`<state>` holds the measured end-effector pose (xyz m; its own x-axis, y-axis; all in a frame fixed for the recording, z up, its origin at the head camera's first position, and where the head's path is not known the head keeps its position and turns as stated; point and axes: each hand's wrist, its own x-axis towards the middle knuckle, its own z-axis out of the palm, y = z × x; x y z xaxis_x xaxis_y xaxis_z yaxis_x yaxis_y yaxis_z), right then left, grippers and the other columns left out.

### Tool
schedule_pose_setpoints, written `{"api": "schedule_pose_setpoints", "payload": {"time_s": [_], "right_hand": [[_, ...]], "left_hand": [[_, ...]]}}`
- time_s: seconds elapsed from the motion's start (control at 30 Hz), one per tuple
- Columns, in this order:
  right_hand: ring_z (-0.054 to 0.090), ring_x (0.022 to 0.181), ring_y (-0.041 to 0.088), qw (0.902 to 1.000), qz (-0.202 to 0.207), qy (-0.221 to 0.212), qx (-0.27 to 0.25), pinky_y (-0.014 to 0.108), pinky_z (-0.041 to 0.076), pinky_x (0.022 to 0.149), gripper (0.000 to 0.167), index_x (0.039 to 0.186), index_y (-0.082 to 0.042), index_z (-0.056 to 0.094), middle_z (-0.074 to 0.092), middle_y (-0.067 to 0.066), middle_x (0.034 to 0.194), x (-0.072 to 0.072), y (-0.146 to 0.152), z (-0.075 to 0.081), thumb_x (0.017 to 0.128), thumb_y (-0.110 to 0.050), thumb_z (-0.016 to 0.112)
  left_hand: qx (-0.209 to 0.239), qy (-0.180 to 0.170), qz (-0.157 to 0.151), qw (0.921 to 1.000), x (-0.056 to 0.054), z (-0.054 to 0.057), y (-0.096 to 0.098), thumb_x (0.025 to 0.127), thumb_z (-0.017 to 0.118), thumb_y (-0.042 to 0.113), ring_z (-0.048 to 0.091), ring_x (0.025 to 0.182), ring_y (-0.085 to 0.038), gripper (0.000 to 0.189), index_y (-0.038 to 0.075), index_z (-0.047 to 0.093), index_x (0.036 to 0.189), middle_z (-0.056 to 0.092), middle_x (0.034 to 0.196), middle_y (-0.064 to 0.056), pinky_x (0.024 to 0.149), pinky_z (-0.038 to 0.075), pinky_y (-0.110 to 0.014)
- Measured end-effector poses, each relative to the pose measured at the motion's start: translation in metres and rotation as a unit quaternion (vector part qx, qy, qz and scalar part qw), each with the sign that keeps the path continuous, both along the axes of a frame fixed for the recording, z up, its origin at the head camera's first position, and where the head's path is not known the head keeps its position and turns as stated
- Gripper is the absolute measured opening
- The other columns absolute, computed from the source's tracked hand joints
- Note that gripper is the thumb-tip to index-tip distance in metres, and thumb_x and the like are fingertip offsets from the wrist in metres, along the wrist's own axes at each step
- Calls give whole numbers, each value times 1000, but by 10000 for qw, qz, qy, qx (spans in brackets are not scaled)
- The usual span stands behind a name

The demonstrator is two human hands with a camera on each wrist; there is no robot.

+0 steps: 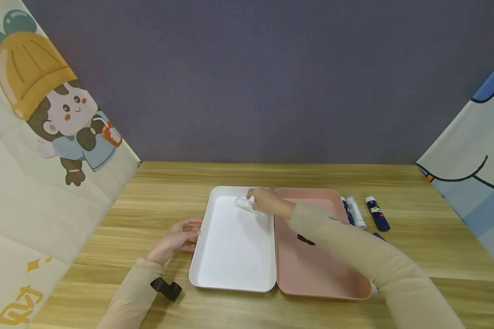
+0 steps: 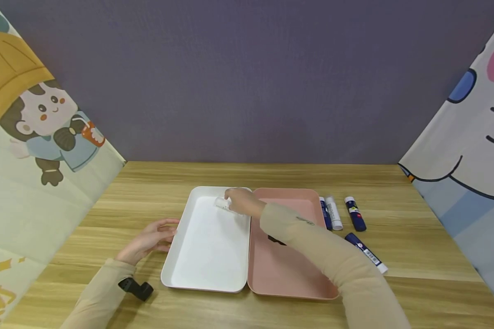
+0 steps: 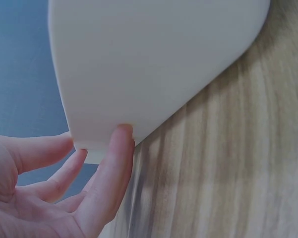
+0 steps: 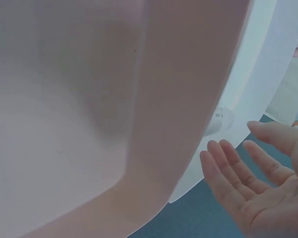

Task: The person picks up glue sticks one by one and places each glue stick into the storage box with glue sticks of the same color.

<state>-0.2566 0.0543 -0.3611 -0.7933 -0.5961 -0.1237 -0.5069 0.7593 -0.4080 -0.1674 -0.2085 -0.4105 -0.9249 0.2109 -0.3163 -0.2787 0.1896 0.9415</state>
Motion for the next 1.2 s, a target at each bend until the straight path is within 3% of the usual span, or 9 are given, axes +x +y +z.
{"api": "schedule_pose_setpoints", "payload": {"time_s": [0.13, 0.4, 0.7, 0.83, 1.07, 1.2], "right_hand": [[56, 81, 21, 9995, 100, -5, -311, 29, 46, 66, 30, 112, -2, 56, 61, 11, 92, 3, 5, 0, 83, -3, 59], [56, 84, 22, 9982, 270, 319, -428, 31, 46, 69, 27, 108, -2, 58, 62, 13, 95, 12, 17, 5, 81, -4, 60], [57, 78, 19, 9985, 28, -76, -541, 26, 46, 63, 30, 112, -3, 57, 60, 11, 98, 21, 35, 13, 82, -5, 59], [58, 76, 20, 9977, 195, 220, -604, 27, 47, 63, 28, 108, -1, 59, 61, 13, 94, 23, 46, 14, 80, -2, 57], [56, 81, 21, 9932, 294, 157, -1115, 28, 48, 68, 28, 108, 3, 58, 58, 14, 97, 30, 65, 16, 81, 2, 55], [55, 85, 21, 9896, 317, 148, -1397, 29, 47, 71, 29, 109, -2, 57, 57, 11, 103, 36, 77, 19, 81, 5, 54]], "left_hand": [[144, 153, -143, 9997, 2, 3, -1, 85, 59, 18, 61, 76, -18, 49, -4, 39, 123, 55, 102, -18, 64, 52, -35], [-171, -122, 218, 9995, 0, 3, 4, 89, 49, 6, 61, 77, -19, 45, -6, 33, 129, 53, 107, -21, 63, 52, -34], [-126, -136, 70, 9998, 0, 3, 2, 89, 50, 8, 61, 77, -18, 47, -7, 31, 129, 54, 106, -18, 65, 52, -34], [-96, -128, 90, 9998, 1, 5, 3, 89, 50, 7, 61, 77, -17, 47, -7, 31, 129, 54, 105, -18, 65, 52, -34], [-145, -205, 205, 9995, 0, 4, 2, 89, 49, 5, 60, 76, -18, 44, -6, 33, 129, 55, 105, -17, 64, 52, -34], [-165, -216, 220, 9994, 0, 4, 2, 89, 49, 6, 60, 75, -18, 44, -6, 33, 128, 55, 104, -17, 64, 52, -34]]}}
